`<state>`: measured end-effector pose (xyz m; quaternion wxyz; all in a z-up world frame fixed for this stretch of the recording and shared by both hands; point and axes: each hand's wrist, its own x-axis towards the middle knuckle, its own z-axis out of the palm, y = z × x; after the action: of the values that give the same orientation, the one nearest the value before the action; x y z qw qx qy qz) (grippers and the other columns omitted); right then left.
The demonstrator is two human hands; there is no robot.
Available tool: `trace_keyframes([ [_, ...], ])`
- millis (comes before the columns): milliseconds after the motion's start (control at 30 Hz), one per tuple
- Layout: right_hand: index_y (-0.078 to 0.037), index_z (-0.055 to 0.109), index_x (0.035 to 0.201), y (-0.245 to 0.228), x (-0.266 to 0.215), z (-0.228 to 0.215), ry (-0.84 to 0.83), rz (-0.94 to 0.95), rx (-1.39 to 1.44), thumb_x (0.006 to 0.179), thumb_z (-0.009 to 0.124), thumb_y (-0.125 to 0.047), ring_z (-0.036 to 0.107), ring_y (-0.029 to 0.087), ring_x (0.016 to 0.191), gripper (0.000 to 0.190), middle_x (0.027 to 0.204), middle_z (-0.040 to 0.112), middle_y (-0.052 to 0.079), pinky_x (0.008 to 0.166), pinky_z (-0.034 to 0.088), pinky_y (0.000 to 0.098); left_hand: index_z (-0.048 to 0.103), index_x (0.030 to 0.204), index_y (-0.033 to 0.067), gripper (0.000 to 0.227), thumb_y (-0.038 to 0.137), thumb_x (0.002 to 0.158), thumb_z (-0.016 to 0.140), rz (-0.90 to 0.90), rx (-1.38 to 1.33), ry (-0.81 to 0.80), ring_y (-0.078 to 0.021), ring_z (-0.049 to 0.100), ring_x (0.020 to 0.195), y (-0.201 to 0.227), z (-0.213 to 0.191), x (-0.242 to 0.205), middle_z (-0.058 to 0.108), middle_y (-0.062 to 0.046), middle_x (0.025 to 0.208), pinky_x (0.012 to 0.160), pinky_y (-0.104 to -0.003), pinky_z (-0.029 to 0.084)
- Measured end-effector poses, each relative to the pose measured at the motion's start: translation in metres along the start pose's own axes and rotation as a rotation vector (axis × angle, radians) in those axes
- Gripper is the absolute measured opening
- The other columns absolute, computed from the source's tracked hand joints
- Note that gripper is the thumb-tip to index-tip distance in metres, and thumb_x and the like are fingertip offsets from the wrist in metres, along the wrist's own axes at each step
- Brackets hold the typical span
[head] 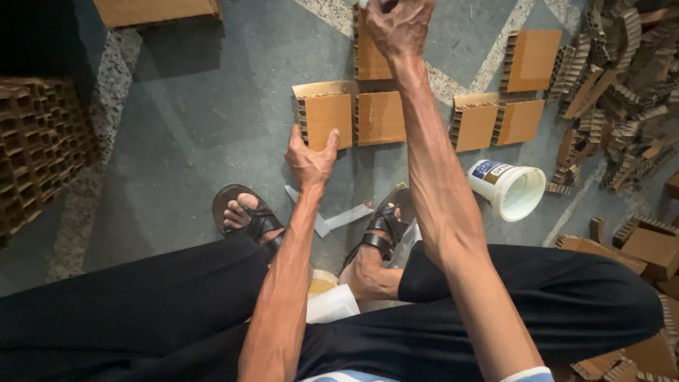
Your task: The person sits on the floor and uses a foam roller to apply glue from a white bucket onto small square cardboard pieces. They repeatedly dip the roller, apply glue to the edges and surfaces of the cardboard, and place the treated pieces on the floor.
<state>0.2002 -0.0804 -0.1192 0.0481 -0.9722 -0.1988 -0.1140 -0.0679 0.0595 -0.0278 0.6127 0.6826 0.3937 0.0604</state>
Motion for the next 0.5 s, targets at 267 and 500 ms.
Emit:
trace_keyframes([
  [267,0.0,0.074,0.092,-0.026,-0.035,-0.075,-0.181,0.097,0.491,0.087,0.064,-0.016,0.073,0.016,0.06,0.019,0.076,0.074,0.01,0.055,0.061,0.0332,0.066,0.103,0.003,0.045,0.031,0.076,0.088,0.011,0.036,0.024,-0.0362,0.076,0.084,-0.016,0.007,0.0,0.076,-0.019,0.091,0.073,-0.044,0.059],
  [500,-0.001,0.077,0.088,-0.053,-0.067,-0.152,-0.191,0.325,0.632,0.083,0.072,-0.014,0.074,0.016,0.058,0.015,0.071,0.077,0.009,0.054,0.061,0.0299,0.063,0.106,0.0034,0.045,0.028,0.078,0.088,0.075,0.07,-0.037,-0.0375,0.076,0.086,-0.016,0.001,0.01,0.076,-0.02,0.091,0.076,-0.045,0.059],
])
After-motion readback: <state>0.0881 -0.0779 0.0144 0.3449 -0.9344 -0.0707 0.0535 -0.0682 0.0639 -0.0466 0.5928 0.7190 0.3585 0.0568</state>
